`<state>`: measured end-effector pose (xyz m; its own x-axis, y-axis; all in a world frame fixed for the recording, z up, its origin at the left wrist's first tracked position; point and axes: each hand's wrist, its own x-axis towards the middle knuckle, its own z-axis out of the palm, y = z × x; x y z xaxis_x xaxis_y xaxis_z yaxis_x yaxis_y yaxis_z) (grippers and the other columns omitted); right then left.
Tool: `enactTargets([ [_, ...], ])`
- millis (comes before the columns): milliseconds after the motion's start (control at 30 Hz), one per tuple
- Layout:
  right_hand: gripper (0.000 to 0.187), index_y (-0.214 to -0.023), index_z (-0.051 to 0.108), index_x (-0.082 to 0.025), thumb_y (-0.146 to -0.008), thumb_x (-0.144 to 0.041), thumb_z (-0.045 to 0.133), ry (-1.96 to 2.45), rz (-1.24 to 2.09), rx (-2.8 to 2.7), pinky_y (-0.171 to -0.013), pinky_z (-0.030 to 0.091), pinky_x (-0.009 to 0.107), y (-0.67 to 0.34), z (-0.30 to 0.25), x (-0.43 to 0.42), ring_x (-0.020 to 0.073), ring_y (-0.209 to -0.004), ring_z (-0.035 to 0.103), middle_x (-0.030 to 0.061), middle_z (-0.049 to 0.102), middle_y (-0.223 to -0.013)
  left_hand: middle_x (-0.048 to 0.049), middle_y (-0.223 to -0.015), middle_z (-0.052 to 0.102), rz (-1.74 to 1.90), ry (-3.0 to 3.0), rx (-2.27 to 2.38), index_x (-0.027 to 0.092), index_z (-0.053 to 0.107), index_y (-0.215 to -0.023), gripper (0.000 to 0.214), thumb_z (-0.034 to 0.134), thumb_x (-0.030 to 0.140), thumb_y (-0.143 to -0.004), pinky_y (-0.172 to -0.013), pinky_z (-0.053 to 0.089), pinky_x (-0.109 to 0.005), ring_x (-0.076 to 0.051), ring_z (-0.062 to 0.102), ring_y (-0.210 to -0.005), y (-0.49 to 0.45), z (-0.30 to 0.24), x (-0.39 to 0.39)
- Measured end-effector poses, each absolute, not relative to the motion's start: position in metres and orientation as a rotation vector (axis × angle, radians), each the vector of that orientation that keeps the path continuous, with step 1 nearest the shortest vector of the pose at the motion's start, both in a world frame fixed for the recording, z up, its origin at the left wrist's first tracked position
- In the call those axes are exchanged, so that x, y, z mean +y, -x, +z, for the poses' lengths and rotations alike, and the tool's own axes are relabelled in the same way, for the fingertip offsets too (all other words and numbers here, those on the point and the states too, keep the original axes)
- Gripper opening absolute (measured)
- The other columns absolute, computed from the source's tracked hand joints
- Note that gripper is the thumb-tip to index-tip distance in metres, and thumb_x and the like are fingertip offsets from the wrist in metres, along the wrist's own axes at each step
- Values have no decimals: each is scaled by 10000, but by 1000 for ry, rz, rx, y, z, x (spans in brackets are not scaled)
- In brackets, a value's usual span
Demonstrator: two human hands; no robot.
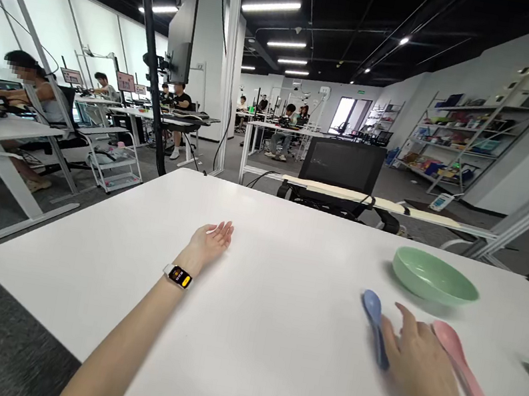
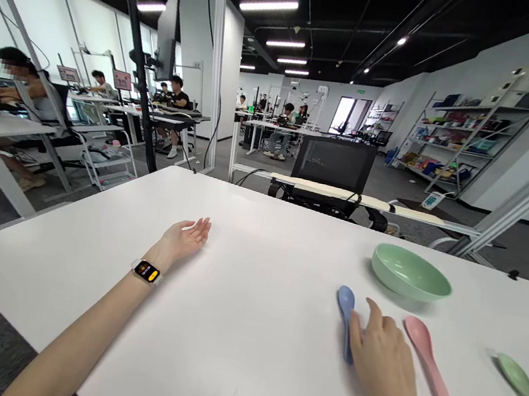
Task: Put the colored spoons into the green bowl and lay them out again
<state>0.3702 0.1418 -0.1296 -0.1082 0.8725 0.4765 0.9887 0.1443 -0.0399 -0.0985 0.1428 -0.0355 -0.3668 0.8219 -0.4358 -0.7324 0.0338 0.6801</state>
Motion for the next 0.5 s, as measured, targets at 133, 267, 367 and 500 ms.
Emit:
enactTargets([
  [133,561,-1281,822,-38,-1146,-406,420,2132,-691,-1787,-733,553,485,-410,-114,154,473,-957,773,357,760,-1072,-137,-1068,843,1656,-336,1258,205,682,-910,162,566,95,-886,-897,638,-314,-201,827,-1002,103,-43,150],
  [267,609,-1064,857,-13,-1170,-484,485,2403,-713,-1626,-677,516,434,-439,-116,160,493,-923,786,366,751,-974,-114,-1189,847,1668,-662,1521,244,709,-937,94,619,260,-956,-1129,588,-404,-252,763,-1248,107,-49,152],
  [367,448,-1058,856,-72,-1161,-354,524,2434,-546,-1724,-738,540,425,-444,-120,157,433,-951,806,296,787,-1000,-130,-1256,838,1607,-913,1661,263,702,-881,28,677,275,-885,-1311,481,-500,-318,654,-1457,112,-57,151],
  [500,458,-1199,823,-77,-1200,-308,429,2436,-127,-1710,-825,568,405,-444,-110,154,359,-983,816,257,812,-1107,-236,-1469,796,1245,-1620,2046,207,777,-1086,272,596,326,-922,-1408,368,-639,-403,593,-1583,126,-86,154],
])
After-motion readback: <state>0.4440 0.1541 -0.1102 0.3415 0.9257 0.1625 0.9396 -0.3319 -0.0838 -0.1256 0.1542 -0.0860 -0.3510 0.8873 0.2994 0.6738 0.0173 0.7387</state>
